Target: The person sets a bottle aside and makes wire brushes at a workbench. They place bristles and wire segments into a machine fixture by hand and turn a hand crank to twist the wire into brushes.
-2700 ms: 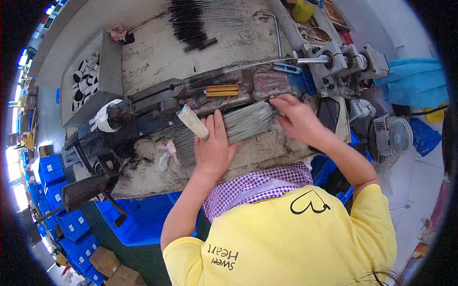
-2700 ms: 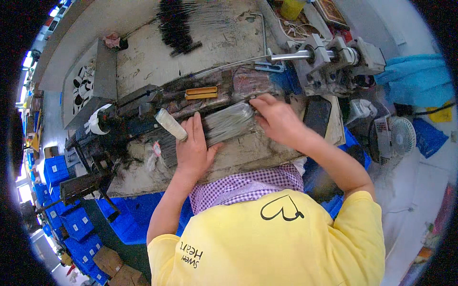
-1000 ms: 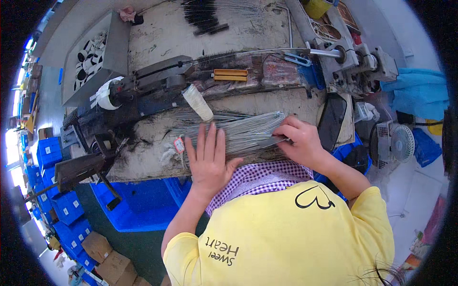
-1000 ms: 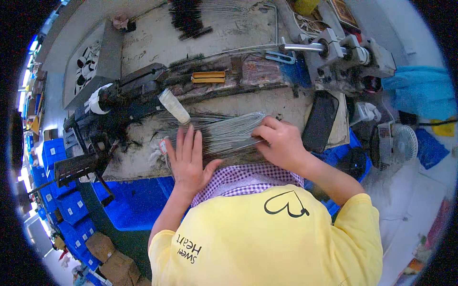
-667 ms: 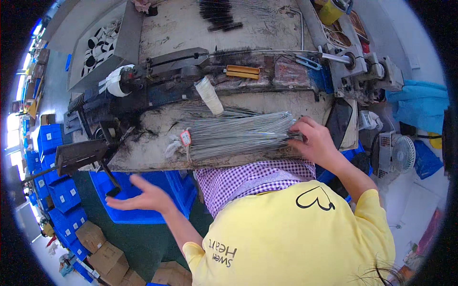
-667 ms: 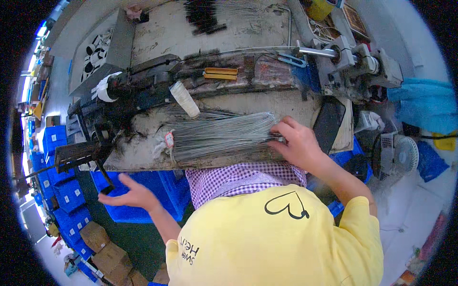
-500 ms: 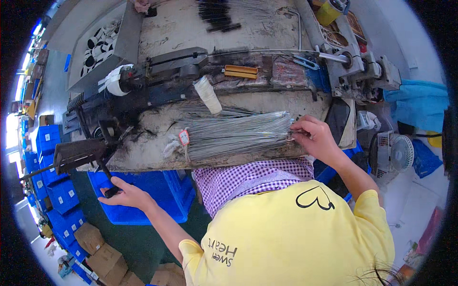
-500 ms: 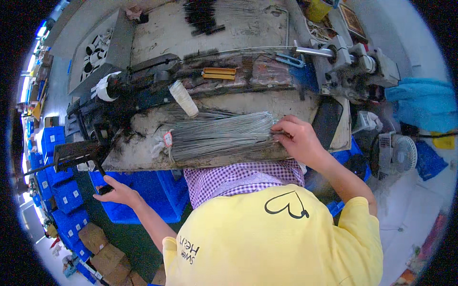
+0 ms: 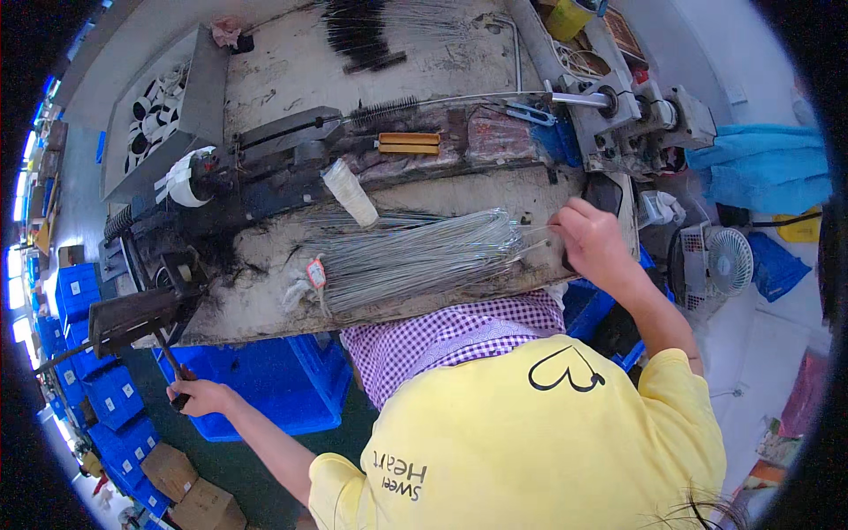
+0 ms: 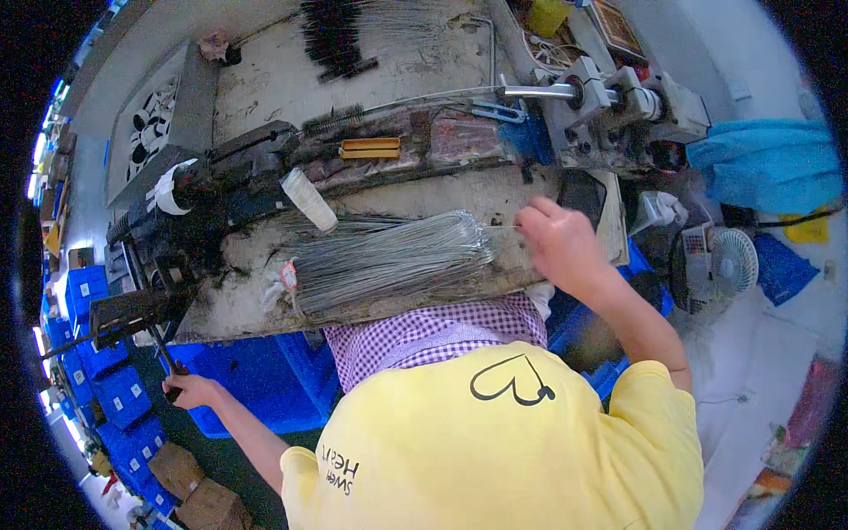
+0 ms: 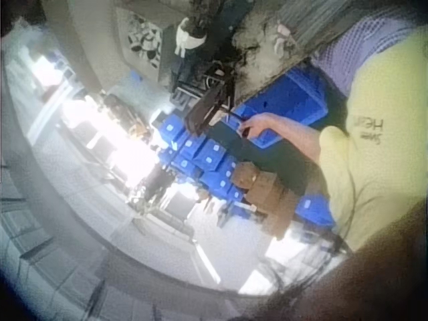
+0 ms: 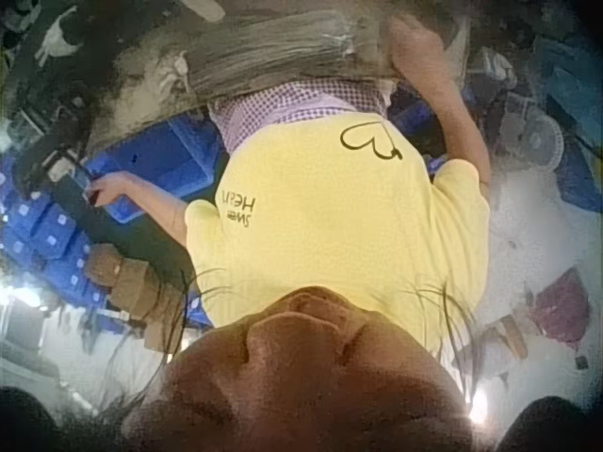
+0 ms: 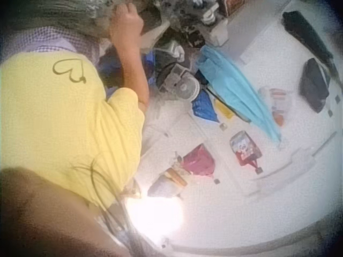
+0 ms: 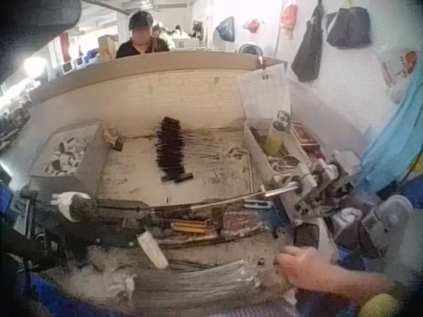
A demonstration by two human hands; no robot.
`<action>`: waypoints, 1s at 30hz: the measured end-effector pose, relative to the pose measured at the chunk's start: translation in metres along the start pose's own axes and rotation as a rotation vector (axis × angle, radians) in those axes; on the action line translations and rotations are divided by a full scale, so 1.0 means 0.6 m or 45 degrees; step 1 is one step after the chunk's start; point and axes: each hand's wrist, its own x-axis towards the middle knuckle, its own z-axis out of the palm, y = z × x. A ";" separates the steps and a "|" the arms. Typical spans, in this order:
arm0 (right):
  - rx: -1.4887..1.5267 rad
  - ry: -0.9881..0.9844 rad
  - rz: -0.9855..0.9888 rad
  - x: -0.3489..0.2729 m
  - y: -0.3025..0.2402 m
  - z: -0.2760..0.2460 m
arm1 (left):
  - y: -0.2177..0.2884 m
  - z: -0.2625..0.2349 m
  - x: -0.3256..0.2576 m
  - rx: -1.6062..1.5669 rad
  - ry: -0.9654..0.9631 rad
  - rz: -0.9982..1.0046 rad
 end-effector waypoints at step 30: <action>0.191 0.892 -0.343 0.298 -0.070 0.046 | 0.549 0.258 -0.372 -2.425 -1.841 -2.490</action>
